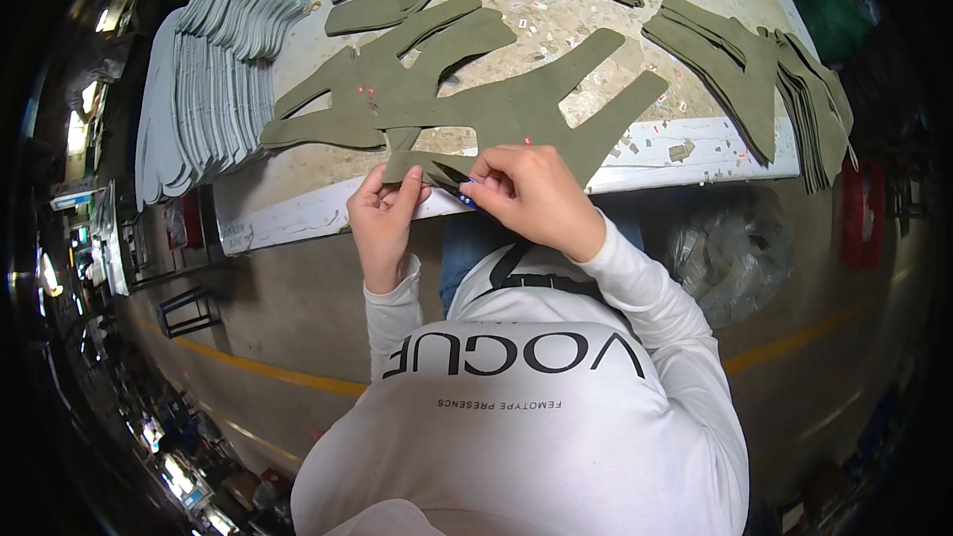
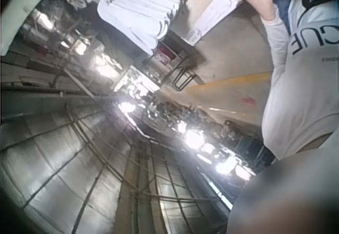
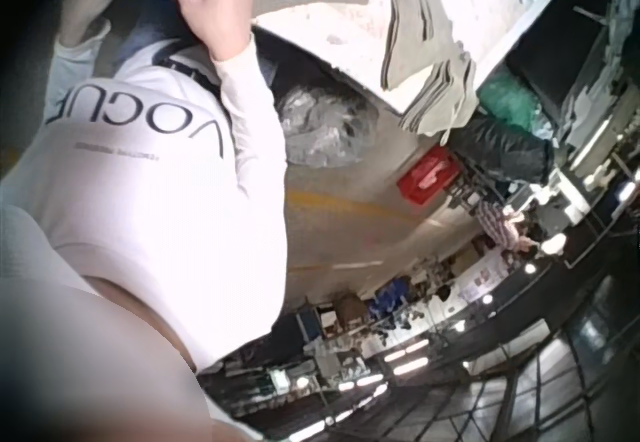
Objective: The person repeatedly picks up olive-green fabric pieces from a table, uses a blue utility knife to trim edges, and places the pieces back on the table. The person handles the pieces one at a time and occasionally repositions them before cutting.
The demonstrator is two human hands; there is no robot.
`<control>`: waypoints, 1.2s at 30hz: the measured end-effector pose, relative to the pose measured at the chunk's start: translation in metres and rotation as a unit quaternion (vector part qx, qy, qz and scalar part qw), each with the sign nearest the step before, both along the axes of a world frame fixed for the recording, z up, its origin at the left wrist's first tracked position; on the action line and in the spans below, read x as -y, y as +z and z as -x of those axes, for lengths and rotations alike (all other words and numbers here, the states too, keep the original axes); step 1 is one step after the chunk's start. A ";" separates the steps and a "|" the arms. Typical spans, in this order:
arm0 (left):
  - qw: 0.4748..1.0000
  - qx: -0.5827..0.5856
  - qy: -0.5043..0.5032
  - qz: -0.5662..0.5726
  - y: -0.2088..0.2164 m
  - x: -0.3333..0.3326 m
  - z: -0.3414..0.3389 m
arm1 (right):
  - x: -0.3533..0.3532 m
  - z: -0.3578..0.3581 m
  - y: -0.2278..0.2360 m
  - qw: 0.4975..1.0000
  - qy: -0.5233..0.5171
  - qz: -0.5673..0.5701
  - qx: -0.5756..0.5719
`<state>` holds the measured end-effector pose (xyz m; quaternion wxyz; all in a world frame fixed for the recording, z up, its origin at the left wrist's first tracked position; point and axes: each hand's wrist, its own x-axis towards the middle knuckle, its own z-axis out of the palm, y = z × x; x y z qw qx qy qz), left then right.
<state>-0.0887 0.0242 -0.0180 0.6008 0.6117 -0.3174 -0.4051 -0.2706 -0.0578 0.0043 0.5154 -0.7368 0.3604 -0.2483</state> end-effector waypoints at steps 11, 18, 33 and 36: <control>1.000 0.011 0.002 -0.002 -0.002 -0.002 0.000 | 0.001 -0.006 -0.005 0.999 -0.008 -0.007 -0.033; 0.999 0.034 -0.008 -0.008 -0.004 -0.004 -0.002 | -0.002 -0.012 -0.009 0.999 -0.019 -0.022 -0.021; 0.994 0.112 -0.004 0.005 0.001 0.003 0.002 | -0.002 0.007 0.020 0.997 -0.053 0.033 -0.038; 0.974 0.226 -0.009 0.008 0.003 0.003 0.003 | 0.003 0.011 0.025 0.996 -0.067 0.030 -0.047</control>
